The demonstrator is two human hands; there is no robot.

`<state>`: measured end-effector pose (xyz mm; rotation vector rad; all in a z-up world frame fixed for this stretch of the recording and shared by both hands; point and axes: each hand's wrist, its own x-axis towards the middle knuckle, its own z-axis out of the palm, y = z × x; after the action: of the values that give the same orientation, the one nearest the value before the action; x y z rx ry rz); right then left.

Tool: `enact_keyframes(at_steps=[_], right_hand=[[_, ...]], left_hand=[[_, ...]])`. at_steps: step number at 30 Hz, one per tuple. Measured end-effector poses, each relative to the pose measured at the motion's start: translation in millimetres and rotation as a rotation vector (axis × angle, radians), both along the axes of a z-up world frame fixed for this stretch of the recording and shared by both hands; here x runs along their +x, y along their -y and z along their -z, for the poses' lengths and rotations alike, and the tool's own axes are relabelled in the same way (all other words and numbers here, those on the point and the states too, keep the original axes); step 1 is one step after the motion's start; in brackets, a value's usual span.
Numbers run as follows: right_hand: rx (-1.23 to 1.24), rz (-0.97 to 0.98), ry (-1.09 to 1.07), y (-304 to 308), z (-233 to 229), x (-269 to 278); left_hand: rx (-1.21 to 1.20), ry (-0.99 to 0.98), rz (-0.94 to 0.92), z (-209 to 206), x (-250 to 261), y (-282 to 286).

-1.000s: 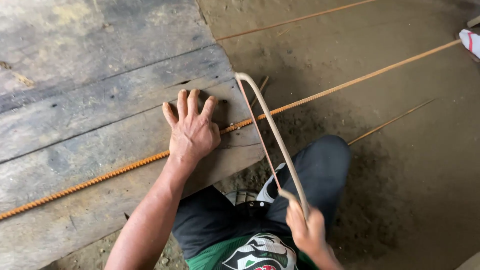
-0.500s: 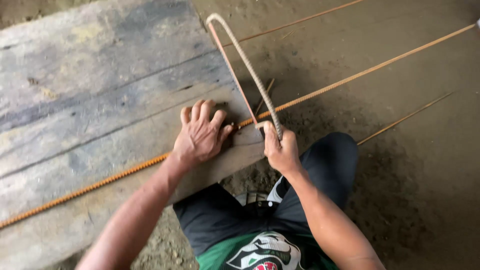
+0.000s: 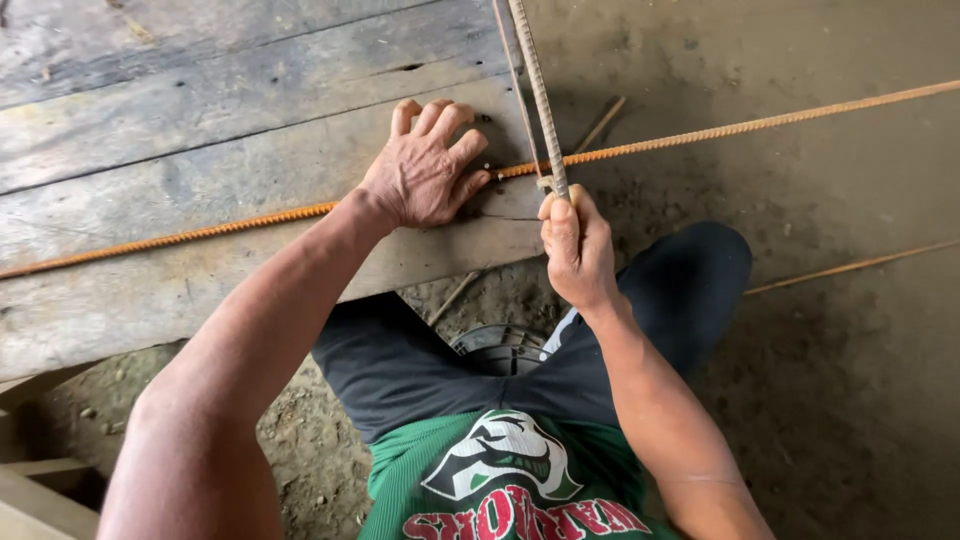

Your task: Sawing a metal rebar with a manual hacksaw and bending it on a wooden workbench.

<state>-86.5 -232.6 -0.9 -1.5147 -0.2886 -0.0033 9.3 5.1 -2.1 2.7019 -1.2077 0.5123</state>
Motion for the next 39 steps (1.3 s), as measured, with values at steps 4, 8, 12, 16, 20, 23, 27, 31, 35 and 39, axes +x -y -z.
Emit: enact_keyframes(at_steps=[4,8,12,16,20,23,27,31,35,39], right_hand=[[-0.219,0.119,0.099,1,20,3],[-0.329,0.199,0.188,-3,43,2],[-0.309,0.248,0.204,-6,40,0],[-0.388,0.237,0.22,-6,18,-6],[-0.465,0.22,0.204,-3,-6,0],[-0.435,0.225,0.148,13,12,1],[-0.505,0.187,0.169,22,12,4],[-0.383,0.127,0.147,22,14,6],[-0.277,0.135,0.126,20,15,8],[-0.207,0.156,0.07,14,6,6]], left_hand=[[-0.03,0.022,0.013,8,5,1],[0.003,0.051,0.011,15,6,0],[0.036,0.074,0.026,15,6,-1],[0.019,0.015,-0.173,-2,-30,-23],[0.057,-0.044,-0.505,-29,-96,-84],[-0.019,-0.217,-0.802,-10,-142,-125],[-0.1,-0.123,-0.801,1,-140,-129],[-0.127,-0.07,-0.773,9,-141,-132],[-0.162,-0.04,-0.755,6,-139,-131],[-0.158,-0.03,-0.717,13,-137,-137]])
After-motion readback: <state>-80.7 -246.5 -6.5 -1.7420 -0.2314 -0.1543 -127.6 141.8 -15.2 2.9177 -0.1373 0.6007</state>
